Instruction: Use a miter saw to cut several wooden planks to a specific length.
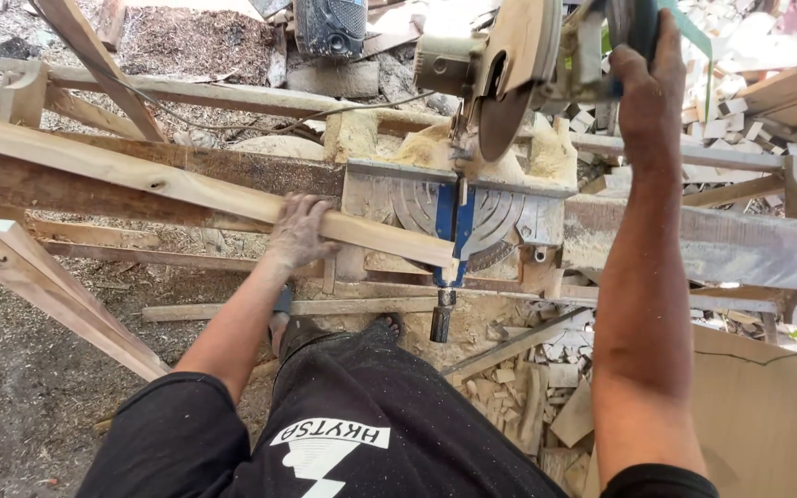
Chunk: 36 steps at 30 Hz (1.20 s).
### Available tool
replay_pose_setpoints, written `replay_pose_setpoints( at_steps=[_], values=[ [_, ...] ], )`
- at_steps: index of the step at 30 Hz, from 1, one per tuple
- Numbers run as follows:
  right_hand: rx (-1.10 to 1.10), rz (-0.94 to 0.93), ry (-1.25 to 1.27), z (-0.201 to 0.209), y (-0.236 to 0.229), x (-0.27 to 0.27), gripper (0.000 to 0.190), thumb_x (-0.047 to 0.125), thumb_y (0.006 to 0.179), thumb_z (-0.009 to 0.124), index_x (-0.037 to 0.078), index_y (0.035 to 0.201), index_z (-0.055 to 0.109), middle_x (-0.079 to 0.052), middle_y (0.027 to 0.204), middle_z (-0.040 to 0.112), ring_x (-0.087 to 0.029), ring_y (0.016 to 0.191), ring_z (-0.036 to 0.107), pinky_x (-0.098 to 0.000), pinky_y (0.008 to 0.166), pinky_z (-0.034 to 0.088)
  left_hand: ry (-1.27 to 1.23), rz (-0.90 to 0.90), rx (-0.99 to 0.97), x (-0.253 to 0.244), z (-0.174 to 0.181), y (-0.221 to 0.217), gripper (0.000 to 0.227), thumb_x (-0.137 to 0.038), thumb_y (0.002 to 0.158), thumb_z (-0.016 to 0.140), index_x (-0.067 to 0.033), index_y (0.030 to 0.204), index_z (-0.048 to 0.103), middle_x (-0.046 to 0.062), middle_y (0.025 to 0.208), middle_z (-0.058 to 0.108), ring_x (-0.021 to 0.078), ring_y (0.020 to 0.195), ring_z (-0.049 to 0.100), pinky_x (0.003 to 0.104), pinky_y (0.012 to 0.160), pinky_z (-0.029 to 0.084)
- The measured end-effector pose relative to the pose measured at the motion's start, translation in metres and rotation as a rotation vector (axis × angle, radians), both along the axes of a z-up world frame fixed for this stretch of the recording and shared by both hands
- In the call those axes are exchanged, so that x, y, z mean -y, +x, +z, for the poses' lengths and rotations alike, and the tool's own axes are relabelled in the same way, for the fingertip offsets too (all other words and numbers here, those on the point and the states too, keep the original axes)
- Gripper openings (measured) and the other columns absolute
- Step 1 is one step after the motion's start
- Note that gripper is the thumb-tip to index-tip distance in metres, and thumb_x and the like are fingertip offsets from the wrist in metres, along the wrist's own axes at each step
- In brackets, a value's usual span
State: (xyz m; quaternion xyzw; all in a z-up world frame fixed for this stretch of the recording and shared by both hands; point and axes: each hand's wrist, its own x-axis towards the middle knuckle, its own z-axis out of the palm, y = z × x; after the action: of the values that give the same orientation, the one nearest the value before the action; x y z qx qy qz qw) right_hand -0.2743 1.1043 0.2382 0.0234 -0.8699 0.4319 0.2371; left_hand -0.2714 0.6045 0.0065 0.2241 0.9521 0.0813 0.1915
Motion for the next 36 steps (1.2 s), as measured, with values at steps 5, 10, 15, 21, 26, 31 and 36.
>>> replay_pose_setpoints(
  at_steps=[5, 10, 15, 21, 26, 31, 36],
  values=[
    [-0.182, -0.241, -0.932, -0.176, 0.022, 0.003, 0.032, 0.023, 0.106, 0.053, -0.003, 0.125, 0.058, -0.017, 0.105, 0.064, -0.025, 0.094, 0.058, -0.0384, 0.074, 0.056, -0.078, 0.094, -0.04, 0.064, -0.004, -0.023, 0.093, -0.044, 0.079, 0.084, -0.0206, 0.156, 0.036, 0.011, 0.164, 0.029, 0.0291, 0.154, 0.017, 0.052, 0.127, 0.006],
    [0.865, -0.348, -0.611, -0.266, 0.055, 0.108, 0.052, 0.02, 0.084, 0.083, 0.007, 0.126, 0.056, -0.013, 0.093, 0.069, -0.017, 0.063, 0.061, -0.0276, 0.05, 0.054, -0.196, 0.14, -0.03, 0.093, -0.009, -0.041, 0.086, -0.013, 0.086, 0.075, -0.0266, 0.16, 0.034, 0.006, 0.17, 0.024, 0.026, 0.156, 0.015, 0.05, 0.126, 0.01],
    [0.704, -0.482, -0.032, -0.325, 0.047, 0.108, 0.029, 0.038, 0.093, 0.077, 0.009, 0.098, 0.078, -0.002, 0.082, 0.072, -0.015, 0.071, 0.068, -0.0241, 0.061, 0.051, -0.272, 0.156, -0.047, 0.091, 0.012, -0.048, 0.078, -0.009, 0.086, 0.076, -0.0263, 0.155, 0.043, 0.004, 0.163, 0.037, 0.024, 0.152, 0.03, 0.049, 0.123, 0.025],
    [1.242, -0.085, -0.264, -0.228, 0.106, 0.012, 0.02, 0.022, 0.088, 0.084, 0.006, 0.086, 0.072, -0.007, 0.072, 0.062, -0.013, 0.056, 0.051, -0.0281, 0.048, 0.044, -0.398, -0.117, -0.149, 0.086, 0.033, -0.056, 0.065, -0.033, 0.085, 0.079, -0.0254, 0.143, 0.053, 0.001, 0.14, 0.057, 0.0185, 0.133, 0.049, 0.049, 0.114, 0.032],
    [0.535, -0.77, -0.478, -0.203, 0.158, -0.06, 0.052, 0.027, 0.09, 0.083, 0.005, 0.129, 0.056, -0.012, 0.093, 0.065, -0.015, 0.064, 0.063, -0.0277, 0.049, 0.056, -0.413, -0.379, -0.443, 0.018, -0.024, -0.054, 0.044, -0.048, 0.094, 0.066, -0.0269, 0.132, 0.059, -0.002, 0.117, 0.06, 0.0165, 0.116, 0.052, 0.045, 0.105, 0.032],
    [0.266, -1.172, -0.799, -0.257, 0.171, -0.032, 0.051, 0.02, 0.089, 0.079, 0.006, 0.13, 0.053, -0.019, 0.116, 0.061, -0.015, 0.066, 0.064, -0.025, 0.047, 0.059, -0.207, -0.345, -0.474, -0.088, -0.014, -0.015, 0.062, -0.069, 0.086, 0.053, -0.0265, 0.132, 0.062, 0.005, 0.104, 0.059, 0.0221, 0.098, 0.053, 0.043, 0.088, 0.035],
    [0.736, -0.81, -0.864, -0.245, 0.169, 0.101, 0.024, 0.001, 0.098, 0.059, 0.001, 0.119, 0.071, -0.023, 0.097, 0.07, -0.021, 0.065, 0.065, -0.0318, 0.053, 0.059, 0.246, 0.378, -0.68, -0.005, -0.032, -0.029, 0.029, -0.039, 0.102, 0.061, -0.0175, 0.121, 0.059, 0.008, 0.121, 0.057, 0.0249, 0.118, 0.053, 0.046, 0.103, 0.043]
  ],
)
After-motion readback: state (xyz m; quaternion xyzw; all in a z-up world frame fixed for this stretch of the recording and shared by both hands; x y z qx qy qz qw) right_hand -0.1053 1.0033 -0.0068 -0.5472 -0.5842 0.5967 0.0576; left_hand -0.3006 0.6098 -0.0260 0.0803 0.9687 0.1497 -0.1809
